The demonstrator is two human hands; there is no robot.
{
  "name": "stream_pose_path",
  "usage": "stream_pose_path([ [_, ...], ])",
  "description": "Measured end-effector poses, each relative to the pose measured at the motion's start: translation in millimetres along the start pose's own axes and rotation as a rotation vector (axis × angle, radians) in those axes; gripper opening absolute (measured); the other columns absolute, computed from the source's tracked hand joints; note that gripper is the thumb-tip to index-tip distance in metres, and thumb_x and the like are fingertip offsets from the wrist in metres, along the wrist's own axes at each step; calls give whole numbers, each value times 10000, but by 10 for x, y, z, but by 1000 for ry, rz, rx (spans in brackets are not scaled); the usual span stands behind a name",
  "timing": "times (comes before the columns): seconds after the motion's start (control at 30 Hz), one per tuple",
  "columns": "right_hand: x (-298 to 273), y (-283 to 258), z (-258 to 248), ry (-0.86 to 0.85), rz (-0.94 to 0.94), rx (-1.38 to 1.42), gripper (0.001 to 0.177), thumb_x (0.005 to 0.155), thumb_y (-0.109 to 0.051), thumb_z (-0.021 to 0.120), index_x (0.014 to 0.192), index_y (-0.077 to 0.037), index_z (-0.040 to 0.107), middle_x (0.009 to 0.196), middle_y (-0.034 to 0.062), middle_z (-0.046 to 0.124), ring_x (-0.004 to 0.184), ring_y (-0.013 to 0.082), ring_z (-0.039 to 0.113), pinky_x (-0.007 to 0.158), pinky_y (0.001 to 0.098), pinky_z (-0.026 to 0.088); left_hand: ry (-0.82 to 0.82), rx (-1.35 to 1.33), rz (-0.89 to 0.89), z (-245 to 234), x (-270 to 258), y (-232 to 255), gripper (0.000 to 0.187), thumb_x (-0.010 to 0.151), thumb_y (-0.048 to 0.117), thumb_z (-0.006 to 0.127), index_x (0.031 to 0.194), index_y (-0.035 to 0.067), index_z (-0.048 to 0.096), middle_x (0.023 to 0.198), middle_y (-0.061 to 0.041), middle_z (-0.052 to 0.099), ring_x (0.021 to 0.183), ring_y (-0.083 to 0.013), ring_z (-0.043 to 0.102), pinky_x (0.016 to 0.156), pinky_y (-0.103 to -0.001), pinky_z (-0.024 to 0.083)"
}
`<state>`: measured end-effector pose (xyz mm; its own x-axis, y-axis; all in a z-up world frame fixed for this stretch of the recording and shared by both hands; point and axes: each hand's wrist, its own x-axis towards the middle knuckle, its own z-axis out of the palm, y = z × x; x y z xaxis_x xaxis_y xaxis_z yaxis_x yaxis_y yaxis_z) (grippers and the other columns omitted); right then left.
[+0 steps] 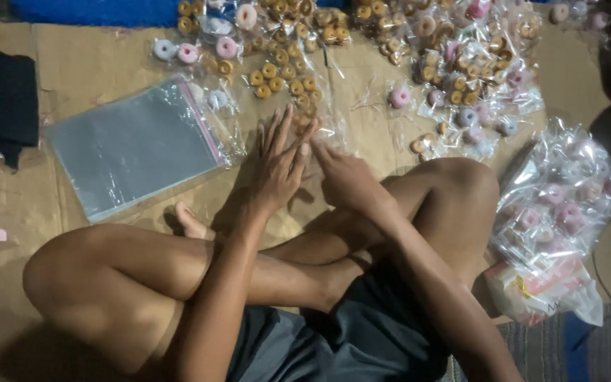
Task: The person places mini donuts into plastic packaging by hand while sitting on the floor.
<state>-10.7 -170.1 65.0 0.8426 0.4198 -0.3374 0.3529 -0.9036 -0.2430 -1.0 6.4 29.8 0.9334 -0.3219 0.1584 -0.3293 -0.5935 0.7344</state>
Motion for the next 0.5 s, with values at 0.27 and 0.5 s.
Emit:
stream_pose_path([
  [0.27, -139, 112, -138, 366, -83, 254, 490, 954, -125, 509, 1433, -23, 528, 1204, 265, 697, 1097, 475, 662, 852, 607, 527, -11, 19, 23, 14, 31, -40, 463, 1149, 308, 328, 1600, 355, 420, 1725, -79, 217, 1588, -362, 214, 1256, -603, 191],
  [0.5, 265, -21, -26, 293, -360, 137, 694, 786, -13, 632, 1402, 206, 400, 1320, 401, 582, 1226, 519, 602, 1005, 567, 500, 110, 10, 92, 149, 20, -121, 447, 1146, 294, 347, 1571, 349, 474, 1698, -99, 289, 1586, -345, 234, 1256, -549, 151],
])
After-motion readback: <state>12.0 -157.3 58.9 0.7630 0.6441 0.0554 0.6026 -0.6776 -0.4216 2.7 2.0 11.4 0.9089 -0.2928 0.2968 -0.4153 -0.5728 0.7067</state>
